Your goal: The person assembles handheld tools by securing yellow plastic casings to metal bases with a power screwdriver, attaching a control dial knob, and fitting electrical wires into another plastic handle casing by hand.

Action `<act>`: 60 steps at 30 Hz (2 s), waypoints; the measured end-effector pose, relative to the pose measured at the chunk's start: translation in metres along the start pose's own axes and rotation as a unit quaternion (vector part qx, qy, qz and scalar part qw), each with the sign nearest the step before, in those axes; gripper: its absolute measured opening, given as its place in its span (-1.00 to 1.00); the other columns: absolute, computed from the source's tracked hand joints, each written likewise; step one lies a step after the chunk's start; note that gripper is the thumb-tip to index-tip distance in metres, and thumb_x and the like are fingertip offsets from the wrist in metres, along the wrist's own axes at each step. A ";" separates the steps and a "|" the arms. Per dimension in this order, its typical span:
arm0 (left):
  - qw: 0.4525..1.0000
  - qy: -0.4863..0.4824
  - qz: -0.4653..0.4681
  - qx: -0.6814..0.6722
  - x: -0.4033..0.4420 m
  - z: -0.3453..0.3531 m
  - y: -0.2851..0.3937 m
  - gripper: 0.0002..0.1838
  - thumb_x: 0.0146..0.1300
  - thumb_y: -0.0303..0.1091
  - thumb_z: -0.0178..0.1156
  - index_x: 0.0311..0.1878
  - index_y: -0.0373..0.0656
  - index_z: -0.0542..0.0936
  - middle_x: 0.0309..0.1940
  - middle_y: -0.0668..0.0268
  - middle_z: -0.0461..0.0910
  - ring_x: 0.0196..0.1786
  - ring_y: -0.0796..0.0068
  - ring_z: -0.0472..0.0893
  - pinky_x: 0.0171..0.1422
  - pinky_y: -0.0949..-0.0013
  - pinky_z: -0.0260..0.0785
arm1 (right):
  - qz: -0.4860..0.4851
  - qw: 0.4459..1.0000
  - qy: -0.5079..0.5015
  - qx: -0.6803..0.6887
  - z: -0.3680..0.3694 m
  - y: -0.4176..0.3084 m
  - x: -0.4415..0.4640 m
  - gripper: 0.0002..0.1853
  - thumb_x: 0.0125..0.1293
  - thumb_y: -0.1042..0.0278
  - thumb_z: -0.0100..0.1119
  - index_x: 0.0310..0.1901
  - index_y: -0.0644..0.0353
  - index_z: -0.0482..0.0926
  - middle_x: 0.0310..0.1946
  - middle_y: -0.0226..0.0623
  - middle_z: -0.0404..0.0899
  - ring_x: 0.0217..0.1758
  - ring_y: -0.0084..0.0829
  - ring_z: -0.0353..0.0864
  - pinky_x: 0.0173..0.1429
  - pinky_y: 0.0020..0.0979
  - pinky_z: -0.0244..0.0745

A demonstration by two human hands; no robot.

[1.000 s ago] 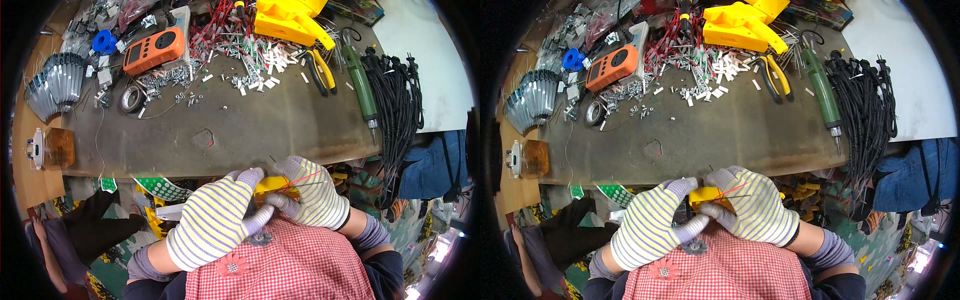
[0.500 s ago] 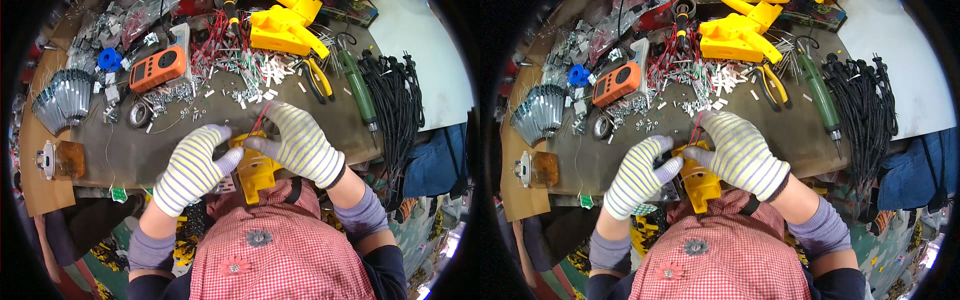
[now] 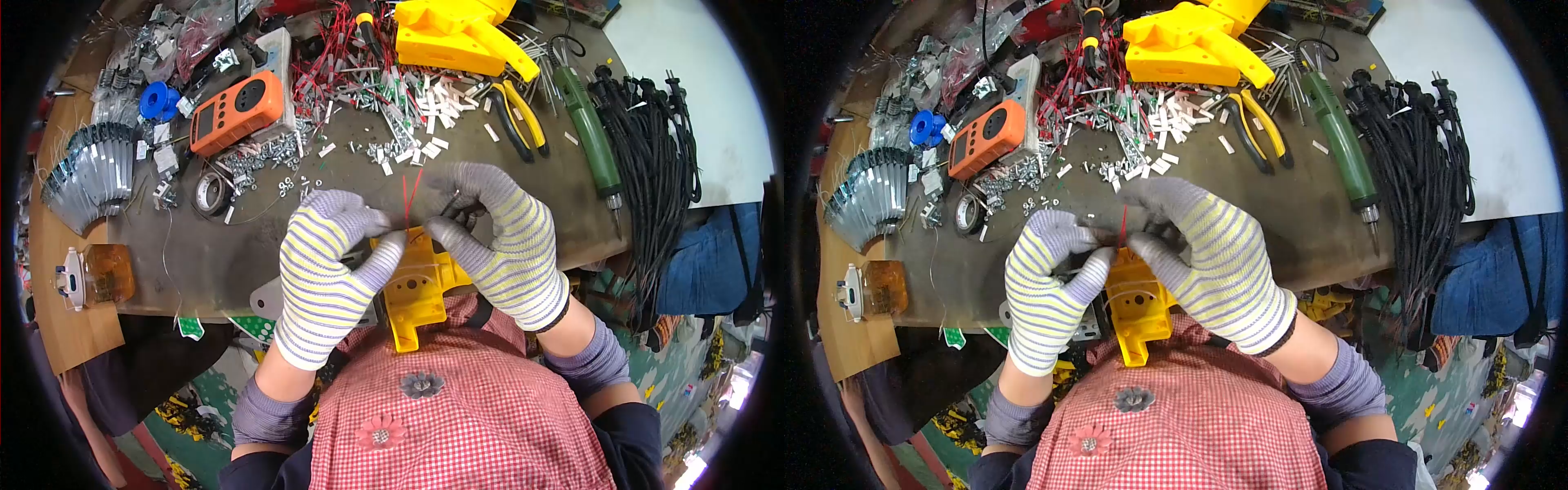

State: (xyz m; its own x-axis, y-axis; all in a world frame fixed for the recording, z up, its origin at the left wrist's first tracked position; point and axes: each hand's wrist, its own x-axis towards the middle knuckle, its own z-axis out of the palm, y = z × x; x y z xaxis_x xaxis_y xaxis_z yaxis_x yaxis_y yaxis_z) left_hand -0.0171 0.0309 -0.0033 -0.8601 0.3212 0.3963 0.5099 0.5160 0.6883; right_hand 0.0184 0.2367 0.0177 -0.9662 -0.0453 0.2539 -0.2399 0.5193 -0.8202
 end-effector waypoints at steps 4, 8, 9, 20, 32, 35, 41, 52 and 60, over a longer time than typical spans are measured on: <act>0.998 -0.045 0.003 0.046 0.002 0.001 0.009 -0.86 0.07 -0.39 0.49 -0.30 -0.17 0.76 -0.32 0.20 0.68 -0.21 0.18 0.67 -0.05 0.22 0.53 | -0.013 0.993 0.006 0.116 0.014 -0.005 0.008 -0.50 0.22 0.62 0.42 0.22 0.27 0.57 -0.24 -0.35 0.68 -0.16 -0.58 0.68 -0.01 -0.50 0.60; 0.986 -0.002 -0.112 -0.124 -0.003 -0.010 0.008 -0.89 0.20 -0.44 0.44 -0.22 -0.21 0.77 -0.30 0.23 0.74 -0.29 0.41 0.73 -0.16 0.41 0.56 | 0.091 0.989 -0.034 0.116 0.012 0.002 0.006 -0.67 0.21 0.57 0.45 0.03 0.26 0.68 -0.23 -0.32 0.70 -0.20 -0.53 0.70 -0.04 -0.48 0.60; 0.972 0.006 -0.163 -0.170 -0.004 -0.010 0.010 -0.90 0.22 -0.47 0.42 -0.20 -0.22 0.77 -0.32 0.26 0.72 -0.29 0.48 0.72 -0.14 0.43 0.55 | 0.018 0.994 -0.063 0.090 0.014 0.008 0.008 -0.79 0.18 0.51 0.48 -0.13 0.25 0.74 -0.24 -0.29 0.71 -0.23 -0.48 0.71 -0.05 -0.46 0.60; 0.966 -0.109 0.043 0.231 -0.014 -0.002 0.032 -0.73 -0.06 -0.19 0.41 -0.28 -0.09 0.70 -0.18 0.21 0.58 -0.02 0.09 0.54 0.18 -0.04 0.28 | 0.187 0.964 -0.073 0.174 0.025 0.011 0.012 -0.76 0.27 0.34 0.46 -0.14 0.33 0.73 -0.36 -0.09 0.74 -0.32 -0.44 0.77 -0.19 -0.40 0.64; 0.977 0.072 -0.138 -0.148 -0.029 0.001 0.005 -0.86 0.13 -0.50 0.41 -0.22 -0.23 0.73 -0.21 0.20 0.61 -0.12 0.38 0.63 -0.01 0.33 0.51 | 0.022 0.995 -0.053 0.076 0.030 0.002 0.000 -0.85 0.21 0.48 0.40 -0.19 0.27 0.69 -0.39 -0.15 0.57 -0.35 -0.16 0.61 -0.25 -0.26 0.51; 0.970 0.049 -0.150 -0.184 -0.025 -0.004 0.002 -0.84 0.13 -0.49 0.43 -0.20 -0.24 0.77 -0.19 0.21 0.63 -0.11 0.39 0.64 -0.02 0.35 0.52 | -0.011 0.999 -0.040 0.026 0.041 0.002 -0.005 -0.88 0.20 0.48 0.40 -0.23 0.24 0.68 -0.41 -0.17 0.54 -0.39 -0.15 0.59 -0.28 -0.23 0.49; 0.957 0.025 -0.167 -0.236 -0.024 -0.005 0.001 -0.82 0.15 -0.52 0.41 -0.15 -0.22 0.80 -0.22 0.28 0.62 -0.15 0.49 0.64 -0.08 0.43 0.50 | -0.046 0.998 -0.050 0.011 0.044 0.008 -0.004 -0.83 0.11 0.42 0.41 -0.26 0.19 0.66 -0.42 -0.17 0.54 -0.31 -0.05 0.60 -0.22 -0.16 0.51; 0.950 0.029 -0.176 -0.256 -0.025 -0.002 -0.001 -0.86 0.17 -0.49 0.42 -0.18 -0.20 0.80 -0.23 0.29 0.63 -0.22 0.52 0.63 -0.15 0.46 0.48 | -0.075 0.995 -0.059 -0.003 0.041 0.009 -0.006 -0.84 0.09 0.42 0.42 -0.27 0.19 0.72 -0.34 -0.17 0.62 -0.25 -0.06 0.63 -0.16 -0.15 0.54; 0.960 0.021 -0.158 -0.229 -0.022 -0.005 0.001 -0.90 0.18 -0.47 0.44 -0.22 -0.22 0.79 -0.25 0.30 0.62 -0.25 0.55 0.63 -0.17 0.48 0.49 | -0.085 0.990 -0.085 -0.067 0.037 0.008 -0.007 -0.85 0.10 0.37 0.43 -0.29 0.19 0.74 -0.22 -0.18 0.68 -0.22 -0.14 0.71 -0.13 -0.24 0.62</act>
State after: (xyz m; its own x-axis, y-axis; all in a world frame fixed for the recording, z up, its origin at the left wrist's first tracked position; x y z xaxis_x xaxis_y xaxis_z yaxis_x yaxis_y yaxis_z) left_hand 0.0024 0.0205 -0.0089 -0.9754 0.1684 0.1420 0.1713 0.1752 0.9695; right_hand 0.0195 0.2096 -0.0092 -0.9177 -0.2786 0.2833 -0.3966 0.6006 -0.6942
